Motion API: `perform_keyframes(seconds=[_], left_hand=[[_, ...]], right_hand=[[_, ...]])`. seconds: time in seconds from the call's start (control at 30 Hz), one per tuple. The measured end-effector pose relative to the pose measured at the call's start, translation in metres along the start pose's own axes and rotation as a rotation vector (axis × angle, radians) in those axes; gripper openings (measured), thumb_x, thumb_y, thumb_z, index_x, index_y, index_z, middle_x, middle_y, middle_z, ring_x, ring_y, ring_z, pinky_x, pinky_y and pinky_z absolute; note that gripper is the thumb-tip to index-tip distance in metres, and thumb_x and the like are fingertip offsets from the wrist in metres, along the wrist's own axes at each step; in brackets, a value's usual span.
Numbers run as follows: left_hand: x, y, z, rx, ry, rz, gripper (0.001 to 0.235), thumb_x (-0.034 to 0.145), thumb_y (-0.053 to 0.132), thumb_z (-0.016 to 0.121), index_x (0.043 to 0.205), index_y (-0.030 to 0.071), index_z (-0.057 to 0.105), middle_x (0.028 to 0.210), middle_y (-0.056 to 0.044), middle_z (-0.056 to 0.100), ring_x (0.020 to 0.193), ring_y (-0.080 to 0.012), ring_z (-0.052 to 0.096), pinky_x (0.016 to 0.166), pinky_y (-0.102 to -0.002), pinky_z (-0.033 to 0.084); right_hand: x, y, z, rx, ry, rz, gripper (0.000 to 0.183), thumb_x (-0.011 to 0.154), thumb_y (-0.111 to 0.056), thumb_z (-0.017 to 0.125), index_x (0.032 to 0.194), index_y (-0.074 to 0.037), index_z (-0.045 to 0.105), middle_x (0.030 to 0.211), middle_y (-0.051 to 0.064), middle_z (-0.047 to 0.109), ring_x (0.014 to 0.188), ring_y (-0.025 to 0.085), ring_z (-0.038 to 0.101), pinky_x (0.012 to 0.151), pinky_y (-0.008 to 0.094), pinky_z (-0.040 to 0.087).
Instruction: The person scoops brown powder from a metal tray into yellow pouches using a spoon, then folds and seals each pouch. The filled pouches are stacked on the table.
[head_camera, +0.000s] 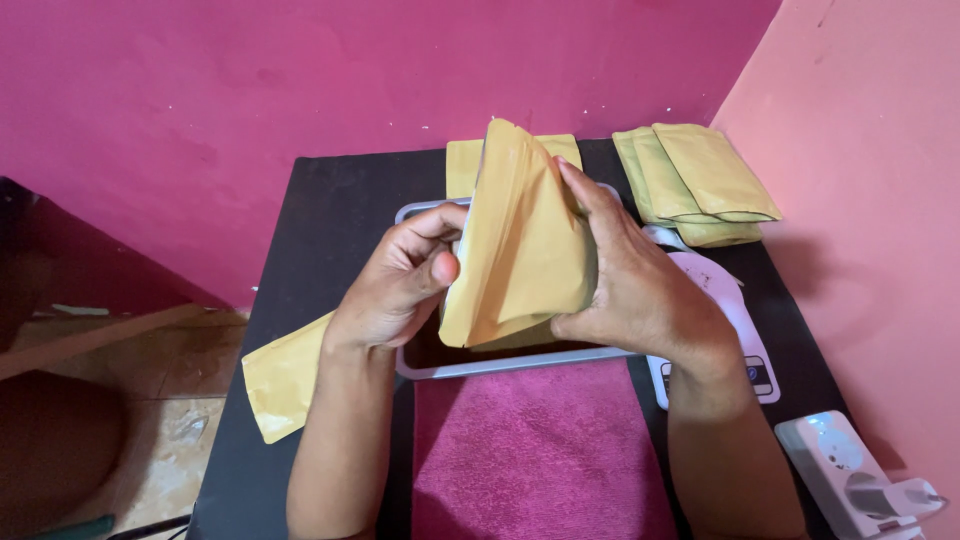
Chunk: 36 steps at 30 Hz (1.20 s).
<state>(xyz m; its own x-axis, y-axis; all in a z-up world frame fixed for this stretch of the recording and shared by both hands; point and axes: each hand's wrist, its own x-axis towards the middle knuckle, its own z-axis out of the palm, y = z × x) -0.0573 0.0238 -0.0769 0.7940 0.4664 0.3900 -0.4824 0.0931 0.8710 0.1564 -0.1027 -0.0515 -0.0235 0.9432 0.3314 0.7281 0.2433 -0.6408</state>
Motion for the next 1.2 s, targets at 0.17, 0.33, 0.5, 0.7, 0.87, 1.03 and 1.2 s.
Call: perform_keyframes(seconds=[0.17, 0.33, 0.5, 0.7, 0.87, 1.03, 1.2], left_hand=[[-0.003, -0.007, -0.005, -0.085, -0.035, -0.042, 0.069, 0.081, 0.050, 0.092, 0.125, 0.004, 0.065, 0.116, -0.003, 0.073, 0.107, -0.0127, 0.069, 0.095, -0.029, 0.054], [-0.004, -0.008, -0.008, -0.084, -0.047, -0.067, 0.071, 0.076, 0.048, 0.094, 0.122, 0.004, 0.064, 0.107, -0.003, 0.076, 0.096, -0.0107, 0.073, 0.084, -0.024, 0.058], [-0.004, -0.011, -0.011, -0.069, -0.049, -0.061, 0.077, 0.073, 0.051, 0.094, 0.127, 0.005, 0.064, 0.116, -0.002, 0.074, 0.105, -0.0123, 0.072, 0.091, -0.026, 0.058], [-0.007, 0.001, -0.010, 0.007, -0.013, -0.092, 0.033, 0.082, 0.031, 0.086, 0.097, 0.009, 0.066, 0.084, 0.005, 0.064, 0.074, -0.0038, 0.058, 0.067, -0.020, 0.043], [-0.019, 0.041, 0.011, 0.511, 0.052, -0.092, 0.013, 0.087, 0.010, 0.049, 0.074, 0.013, 0.052, 0.071, 0.008, 0.042, 0.065, -0.0036, 0.034, 0.059, -0.025, 0.028], [-0.034, 0.039, 0.025, 0.422, 0.062, -0.090, 0.011, 0.086, 0.013, 0.046, 0.075, 0.014, 0.048, 0.074, 0.007, 0.043, 0.068, -0.0056, 0.037, 0.059, -0.028, 0.031], [-0.035, 0.040, 0.041, 0.398, -0.226, -0.088, 0.024, 0.099, 0.025, 0.045, 0.079, 0.014, 0.054, 0.073, 0.005, 0.049, 0.061, -0.0081, 0.044, 0.055, -0.026, 0.037]], right_hand=[[-0.001, -0.008, 0.000, 0.008, -0.036, 0.055, 0.136, 0.053, -0.016, 0.094, 0.162, -0.009, 0.013, 0.153, 0.017, 0.039, 0.143, 0.029, 0.045, 0.112, 0.038, 0.039], [-0.002, -0.006, 0.002, -0.002, -0.028, -0.012, 0.135, 0.053, -0.018, 0.095, 0.161, -0.007, 0.014, 0.161, 0.017, 0.034, 0.148, 0.030, 0.038, 0.118, 0.039, 0.032], [-0.002, -0.004, 0.002, -0.018, -0.044, -0.033, 0.133, 0.054, -0.019, 0.094, 0.161, -0.006, 0.015, 0.164, 0.015, 0.032, 0.149, 0.030, 0.036, 0.119, 0.039, 0.031], [-0.003, -0.003, 0.002, -0.036, -0.043, -0.046, 0.134, 0.053, -0.017, 0.094, 0.161, -0.005, 0.015, 0.162, 0.014, 0.034, 0.148, 0.028, 0.038, 0.119, 0.038, 0.032], [-0.004, -0.012, 0.005, -0.234, -0.138, 0.066, 0.141, 0.049, -0.023, 0.094, 0.164, -0.007, 0.013, 0.136, 0.020, 0.052, 0.128, 0.035, 0.051, 0.115, 0.044, 0.033], [-0.014, -0.032, 0.002, 0.027, -0.270, 0.079, 0.152, 0.046, -0.039, 0.097, 0.162, -0.010, 0.004, 0.166, 0.021, 0.023, 0.149, 0.034, 0.033, 0.117, 0.042, 0.030], [-0.025, -0.026, 0.008, 0.128, 0.034, -0.435, 0.135, 0.062, -0.058, 0.088, 0.160, -0.010, 0.008, 0.157, 0.024, 0.026, 0.138, 0.036, 0.059, 0.125, 0.051, 0.051]])
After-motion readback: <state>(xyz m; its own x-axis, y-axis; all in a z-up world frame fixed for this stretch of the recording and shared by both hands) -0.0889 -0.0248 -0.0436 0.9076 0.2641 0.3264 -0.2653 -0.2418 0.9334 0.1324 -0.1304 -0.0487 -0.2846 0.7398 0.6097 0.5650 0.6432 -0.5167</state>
